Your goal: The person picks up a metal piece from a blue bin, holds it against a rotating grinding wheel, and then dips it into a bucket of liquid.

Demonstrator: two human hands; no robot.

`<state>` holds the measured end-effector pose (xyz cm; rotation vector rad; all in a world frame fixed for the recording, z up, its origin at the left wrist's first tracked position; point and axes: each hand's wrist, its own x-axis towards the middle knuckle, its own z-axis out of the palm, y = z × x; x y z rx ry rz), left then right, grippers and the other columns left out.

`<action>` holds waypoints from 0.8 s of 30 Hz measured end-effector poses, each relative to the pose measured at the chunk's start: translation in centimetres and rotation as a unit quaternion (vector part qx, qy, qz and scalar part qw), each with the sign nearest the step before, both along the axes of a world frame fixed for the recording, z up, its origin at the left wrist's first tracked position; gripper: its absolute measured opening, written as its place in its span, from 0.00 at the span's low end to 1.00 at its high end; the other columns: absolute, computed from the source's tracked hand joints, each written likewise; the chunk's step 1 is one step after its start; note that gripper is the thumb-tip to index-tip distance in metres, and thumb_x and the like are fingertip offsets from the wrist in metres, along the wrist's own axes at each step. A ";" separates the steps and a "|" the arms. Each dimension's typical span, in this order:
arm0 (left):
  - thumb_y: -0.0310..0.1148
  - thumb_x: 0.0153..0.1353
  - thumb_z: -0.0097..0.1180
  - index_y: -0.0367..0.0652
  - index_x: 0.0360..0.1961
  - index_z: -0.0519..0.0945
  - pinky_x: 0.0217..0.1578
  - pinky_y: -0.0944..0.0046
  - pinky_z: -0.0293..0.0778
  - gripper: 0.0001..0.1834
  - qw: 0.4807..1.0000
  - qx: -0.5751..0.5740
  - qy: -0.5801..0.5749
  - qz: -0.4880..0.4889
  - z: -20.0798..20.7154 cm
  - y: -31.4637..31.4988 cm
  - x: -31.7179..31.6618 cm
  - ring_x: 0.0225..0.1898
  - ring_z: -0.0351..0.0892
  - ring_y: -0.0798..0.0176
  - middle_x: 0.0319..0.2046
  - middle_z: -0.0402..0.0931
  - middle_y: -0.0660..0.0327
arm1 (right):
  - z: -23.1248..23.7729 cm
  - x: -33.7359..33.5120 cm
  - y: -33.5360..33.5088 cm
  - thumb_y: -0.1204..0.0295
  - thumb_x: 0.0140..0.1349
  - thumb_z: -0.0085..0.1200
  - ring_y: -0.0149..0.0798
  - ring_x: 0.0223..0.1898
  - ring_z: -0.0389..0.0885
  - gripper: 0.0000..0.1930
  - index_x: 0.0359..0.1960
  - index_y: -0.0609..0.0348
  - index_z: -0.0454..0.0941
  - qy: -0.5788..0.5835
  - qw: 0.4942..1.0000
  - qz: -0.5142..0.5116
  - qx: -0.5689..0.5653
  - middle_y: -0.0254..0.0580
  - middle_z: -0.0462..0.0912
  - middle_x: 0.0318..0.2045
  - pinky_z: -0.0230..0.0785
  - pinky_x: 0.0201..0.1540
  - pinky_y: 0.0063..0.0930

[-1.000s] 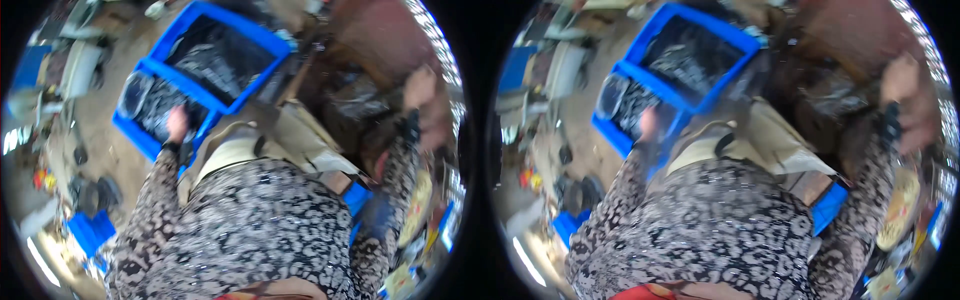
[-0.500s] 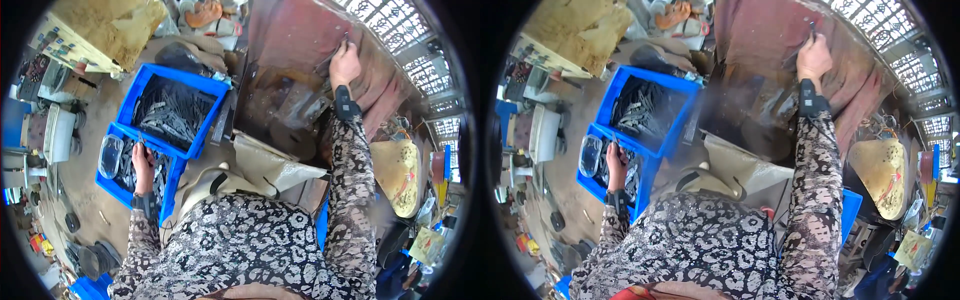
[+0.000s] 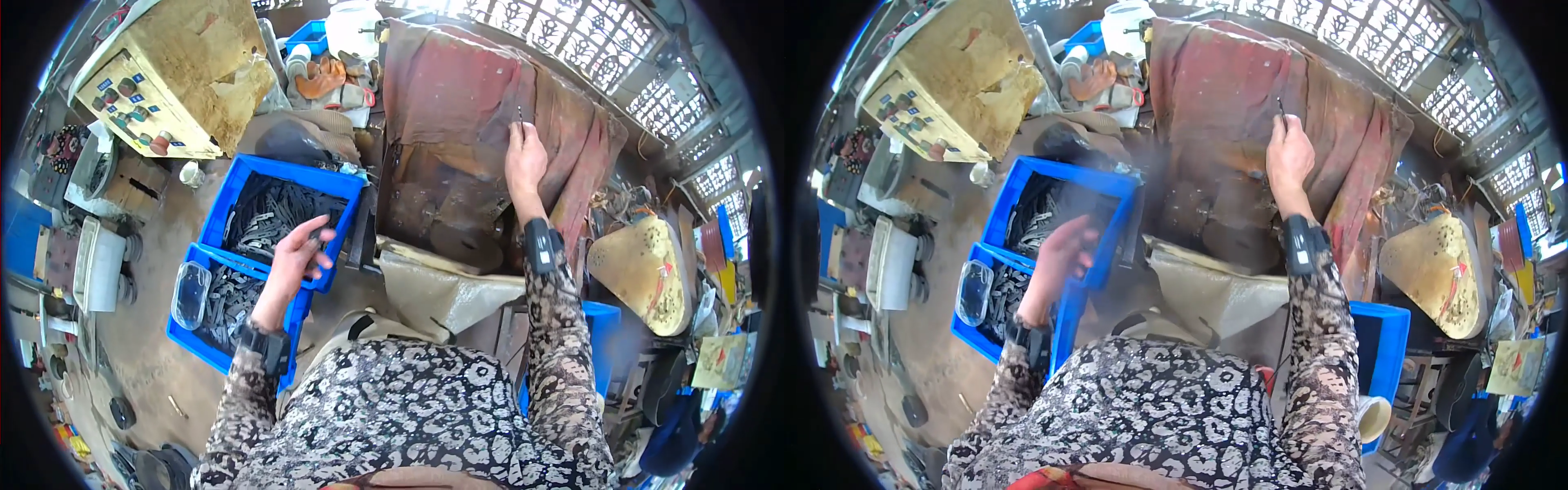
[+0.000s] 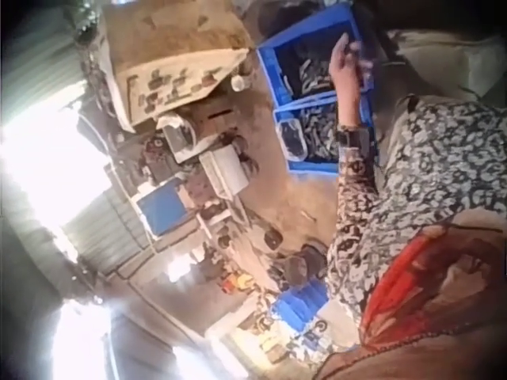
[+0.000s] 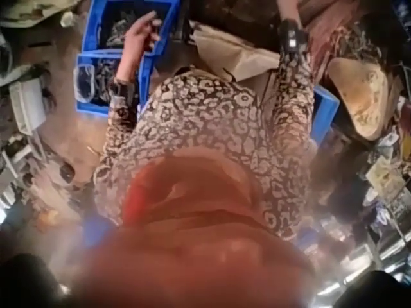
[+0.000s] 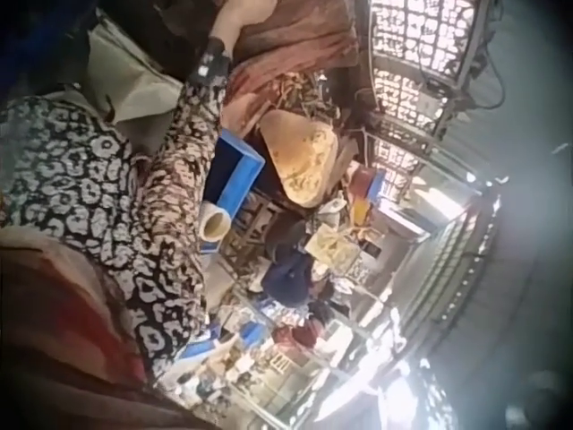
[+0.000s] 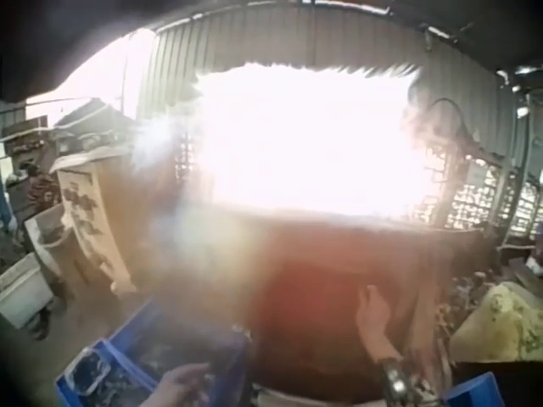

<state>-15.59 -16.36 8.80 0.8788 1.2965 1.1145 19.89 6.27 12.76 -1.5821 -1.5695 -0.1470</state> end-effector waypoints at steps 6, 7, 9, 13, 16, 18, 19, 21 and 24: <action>0.19 0.59 0.45 0.43 0.49 0.80 0.27 0.67 0.74 0.19 0.934 0.255 0.208 -0.137 -1.7 9.9 7.1 0.30 0.79 0.64 0.39 0.80 0.58 | -2.2 0.9 -13.4 0.72 0.63 0.51 0.54 0.34 0.81 0.07 0.40 0.58 0.78 -0.010 0.994 0.110 0.007 0.51 0.81 0.32 0.72 0.36 0.40; 0.18 0.56 0.46 0.43 0.47 0.81 0.29 0.64 0.75 0.19 0.884 0.355 0.270 -0.139 -3.7 12.4 9.5 0.32 0.80 0.60 0.38 0.80 0.56 | -2.6 1.8 -15.2 0.77 0.59 0.52 0.53 0.33 0.80 0.06 0.38 0.59 0.77 -0.034 0.985 0.159 0.048 0.50 0.81 0.32 0.72 0.35 0.38; 0.24 0.53 0.54 0.43 0.48 0.80 0.34 0.57 0.77 0.19 0.778 0.436 0.424 -0.156 -7.0 16.6 15.7 0.36 0.81 0.50 0.36 0.80 0.53 | -4.2 4.8 -17.5 0.80 0.54 0.52 0.52 0.31 0.80 0.09 0.38 0.60 0.77 -0.047 0.984 0.169 0.039 0.48 0.81 0.31 0.72 0.34 0.39; 0.25 0.53 0.53 0.42 0.41 0.82 0.36 0.53 0.76 0.14 0.735 0.410 0.495 -0.214 -9.6 18.9 21.2 0.37 0.80 0.47 0.34 0.79 0.50 | -8.1 6.0 -20.1 0.84 0.45 0.50 0.51 0.28 0.78 0.14 0.37 0.60 0.76 -0.054 0.980 0.194 -0.003 0.45 0.79 0.28 0.71 0.31 0.39; 0.26 0.52 0.53 0.41 0.32 0.82 0.35 0.52 0.75 0.08 0.736 0.348 0.541 -0.209 -13.9 20.0 20.5 0.36 0.80 0.48 0.30 0.78 0.51 | -9.4 4.8 -20.8 0.84 0.43 0.49 0.50 0.26 0.77 0.16 0.37 0.60 0.76 -0.057 0.974 0.217 -0.017 0.44 0.77 0.26 0.70 0.30 0.38; 0.27 0.52 0.53 0.43 0.31 0.83 0.35 0.52 0.76 0.08 0.709 0.343 0.570 -0.236 -14.5 20.1 19.8 0.37 0.81 0.49 0.30 0.79 0.52 | -9.7 4.3 -21.0 0.84 0.43 0.49 0.49 0.25 0.76 0.16 0.37 0.60 0.76 -0.065 0.971 0.228 -0.011 0.43 0.76 0.24 0.70 0.29 0.38; 0.28 0.52 0.53 0.44 0.31 0.85 0.36 0.52 0.77 0.09 0.680 0.338 0.597 -0.259 -14.1 20.1 19.5 0.37 0.82 0.49 0.31 0.81 0.53 | -9.6 4.2 -20.9 0.84 0.43 0.49 0.49 0.25 0.76 0.16 0.37 0.60 0.76 -0.064 0.972 0.227 -0.012 0.43 0.76 0.24 0.70 0.29 0.38; 0.29 0.52 0.53 0.46 0.30 0.86 0.37 0.52 0.78 0.09 0.649 0.333 0.622 -0.284 -14.3 20.3 19.8 0.37 0.82 0.49 0.31 0.82 0.53 | -9.2 4.2 -20.5 0.82 0.48 0.50 0.49 0.24 0.76 0.13 0.38 0.60 0.76 -0.061 0.969 0.235 -0.040 0.44 0.75 0.24 0.70 0.29 0.36; 0.28 0.52 0.52 0.45 0.27 0.86 0.39 0.53 0.79 0.10 0.637 0.270 0.632 -0.348 -15.1 21.7 20.0 0.38 0.83 0.48 0.32 0.82 0.50 | -10.1 4.2 -19.6 0.79 0.54 0.52 0.46 0.23 0.76 0.09 0.38 0.60 0.76 -0.016 0.970 0.233 -0.062 0.43 0.75 0.23 0.68 0.27 0.34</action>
